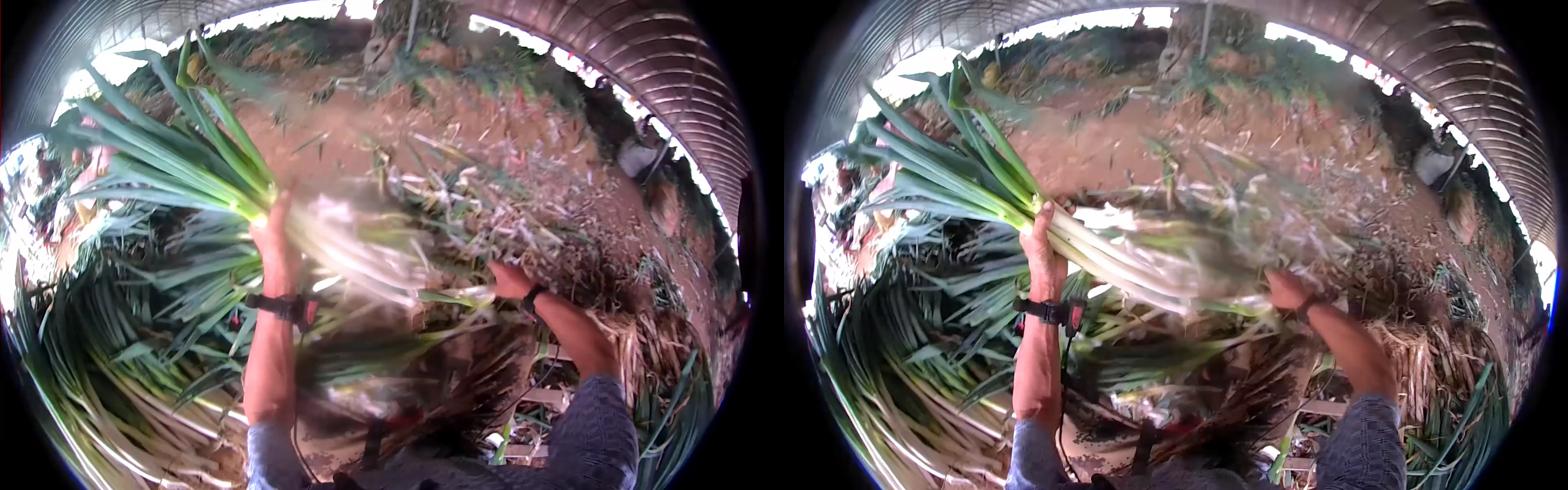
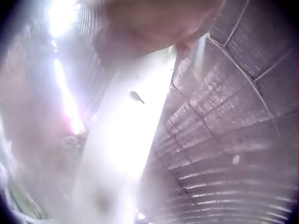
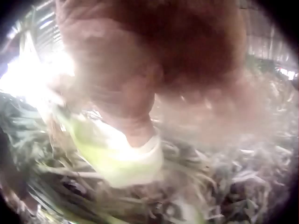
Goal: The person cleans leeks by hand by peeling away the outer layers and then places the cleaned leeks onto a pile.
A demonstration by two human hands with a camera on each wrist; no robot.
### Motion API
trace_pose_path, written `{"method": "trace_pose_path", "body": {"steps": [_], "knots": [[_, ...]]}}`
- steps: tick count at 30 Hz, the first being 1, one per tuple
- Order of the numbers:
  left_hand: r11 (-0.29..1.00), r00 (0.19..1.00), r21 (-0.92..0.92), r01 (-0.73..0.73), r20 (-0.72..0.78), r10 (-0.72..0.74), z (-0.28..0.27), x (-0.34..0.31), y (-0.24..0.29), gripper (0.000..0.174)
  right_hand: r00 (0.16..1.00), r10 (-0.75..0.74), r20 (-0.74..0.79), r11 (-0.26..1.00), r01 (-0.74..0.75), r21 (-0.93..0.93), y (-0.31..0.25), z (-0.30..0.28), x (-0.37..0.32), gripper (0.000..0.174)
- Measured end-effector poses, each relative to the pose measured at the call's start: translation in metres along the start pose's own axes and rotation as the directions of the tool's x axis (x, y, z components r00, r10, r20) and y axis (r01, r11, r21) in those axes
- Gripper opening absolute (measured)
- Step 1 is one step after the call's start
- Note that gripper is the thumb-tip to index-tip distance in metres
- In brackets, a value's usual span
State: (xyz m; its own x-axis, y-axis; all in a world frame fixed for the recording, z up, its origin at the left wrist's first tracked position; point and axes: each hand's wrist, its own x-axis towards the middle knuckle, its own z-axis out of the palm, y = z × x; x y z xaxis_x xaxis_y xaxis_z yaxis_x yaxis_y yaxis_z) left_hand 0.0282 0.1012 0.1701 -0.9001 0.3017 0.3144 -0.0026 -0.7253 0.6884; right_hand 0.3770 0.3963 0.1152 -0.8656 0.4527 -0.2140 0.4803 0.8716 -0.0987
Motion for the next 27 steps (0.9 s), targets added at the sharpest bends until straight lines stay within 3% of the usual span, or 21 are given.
{"method": "trace_pose_path", "body": {"steps": [1, 2, 4, 5, 6, 7, 8, 9, 10, 13, 14, 15, 17, 18, 19, 20, 21, 22, 25, 27], "knots": [[1.0, 0.999, -0.005, 0.029, 0.02, -0.029, -0.013, -0.004, -0.003, 0.039, 0.983, -0.079, -0.163, 0.969, 0.114, 0.219, -0.025, -0.005, 0.008, 0.061], [0.997, 0.997, 0.025, 0.074, 0.001, -0.075, -0.022, -0.01, -0.005, 0.045, 0.982, -0.096, -0.165, 0.901, 0.156, 0.405, -0.077, -0.037, 0.009, 0.064], [0.986, 0.986, -0.027, 0.165, 0.032, -0.164, -0.029, -0.026, -0.01, 0.047, 0.934, -0.165, -0.316, 0.817, 0.309, 0.486, -0.136, -0.036, 0.042, 0.069], [0.979, 0.978, -0.022, 0.202, 0.063, -0.2, -0.047, -0.029, -0.021, 0.047, 0.864, -0.237, -0.443, 0.73, 0.46, 0.506, -0.169, -0.034, 0.058, 0.062], [0.977, 0.973, -0.007, 0.212, 0.096, -0.21, -0.066, -0.029, -0.034, 0.047, 0.853, -0.253, -0.456, 0.512, 0.518, 0.685, -0.209, -0.038, 0.063, 0.054], [0.978, 0.974, -0.012, 0.21, 0.09, -0.208, -0.07, -0.03, -0.035, 0.047, 0.803, -0.333, -0.495, 0.495, 0.595, 0.633, -0.233, -0.028, 0.08, 0.05], [0.978, 0.975, -0.019, 0.209, 0.083, -0.207, -0.072, -0.033, -0.033, 0.047, 0.797, -0.451, -0.401, 0.392, 0.581, 0.713, -0.254, -0.024, 0.086, 0.05], [0.979, 0.977, -0.033, 0.204, 0.071, -0.201, -0.075, -0.035, -0.03, 0.047, 0.744, -0.52, -0.419, 0.445, 0.655, 0.611, -0.26, -0.009, 0.093, 0.044], [0.981, 0.979, -0.013, 0.195, 0.058, -0.194, -0.083, -0.031, -0.025, 0.046, 0.85, -0.527, -0.009, 0.648, 0.408, 0.643, -0.255, -0.003, 0.089, 0.041], [0.989, 0.989, 0.035, 0.147, 0.018, -0.148, -0.122, 0.003, -0.011, 0.044, 0.665, -0.747, 0.012, 0.653, 0.73, 0.202, -0.126, 0.125, 0.087, 0.03], [0.981, 0.98, 0.022, 0.194, 0.046, -0.195, -0.129, 0.011, 0.005, 0.043, 0.718, -0.221, 0.66, 0.929, 0.362, -0.082, -0.114, 0.078, 0.067, 0.026], [0.987, 0.988, 0.042, 0.155, 0.015, -0.155, -0.133, 0.018, 0.016, 0.043, 0.774, -0.087, 0.627, 0.923, 0.3, -0.242, -0.061, 0.094, 0.061, 0.028], [0.984, 0.98, -0.005, 0.18, 0.086, -0.179, -0.152, 0.029, 0.029, 0.05, 0.852, -0.058, 0.52, 0.948, 0.211, -0.239, -0.04, 0.072, 0.068, 0.037], [0.974, 0.974, -0.046, 0.223, 0.049, -0.221, -0.158, 0.028, 0.025, 0.048, 0.949, -0.212, 0.234, 0.977, 0.215, 0.01, -0.044, 0.073, 0.063, 0.042], [0.965, 0.97, -0.091, 0.245, 0.022, -0.244, -0.159, 0.032, 0.021, 0.046, 0.957, -0.263, -0.123, 0.93, 0.285, 0.232, -0.071, 0.061, 0.072, 0.048], [0.95, 0.958, -0.128, 0.286, 0.076, -0.278, -0.161, 0.03, 0.016, 0.041, 0.953, -0.279, -0.115, 0.846, 0.301, 0.44, -0.098, 0.06, 0.091, 0.065], [0.955, 0.961, -0.107, 0.276, 0.06, -0.271, -0.157, 0.026, 0.01, 0.042, 0.974, -0.226, 0.023, 0.753, 0.16, 0.639, -0.161, 0.021, 0.091, 0.072], [0.962, 0.965, -0.084, 0.262, 0.044, -0.259, -0.148, 0.02, 0.004, 0.042, 0.942, -0.316, -0.115, 0.672, 0.308, 0.674, -0.191, 0.024, 0.098, 0.086], [0.948, 0.958, -0.134, 0.288, 0.062, -0.282, -0.136, 0.011, -0.011, 0.042, 0.751, -0.608, -0.258, 0.45, 0.594, 0.667, -0.272, 0.06, 0.114, 0.099], [0.91, 0.948, -0.268, 0.315, 0.126, -0.291, -0.12, 0.003, -0.002, 0.044, 0.8, -0.589, 0.112, 0.454, 0.213, 0.865, -0.288, 0.027, 0.092, 0.098]]}}
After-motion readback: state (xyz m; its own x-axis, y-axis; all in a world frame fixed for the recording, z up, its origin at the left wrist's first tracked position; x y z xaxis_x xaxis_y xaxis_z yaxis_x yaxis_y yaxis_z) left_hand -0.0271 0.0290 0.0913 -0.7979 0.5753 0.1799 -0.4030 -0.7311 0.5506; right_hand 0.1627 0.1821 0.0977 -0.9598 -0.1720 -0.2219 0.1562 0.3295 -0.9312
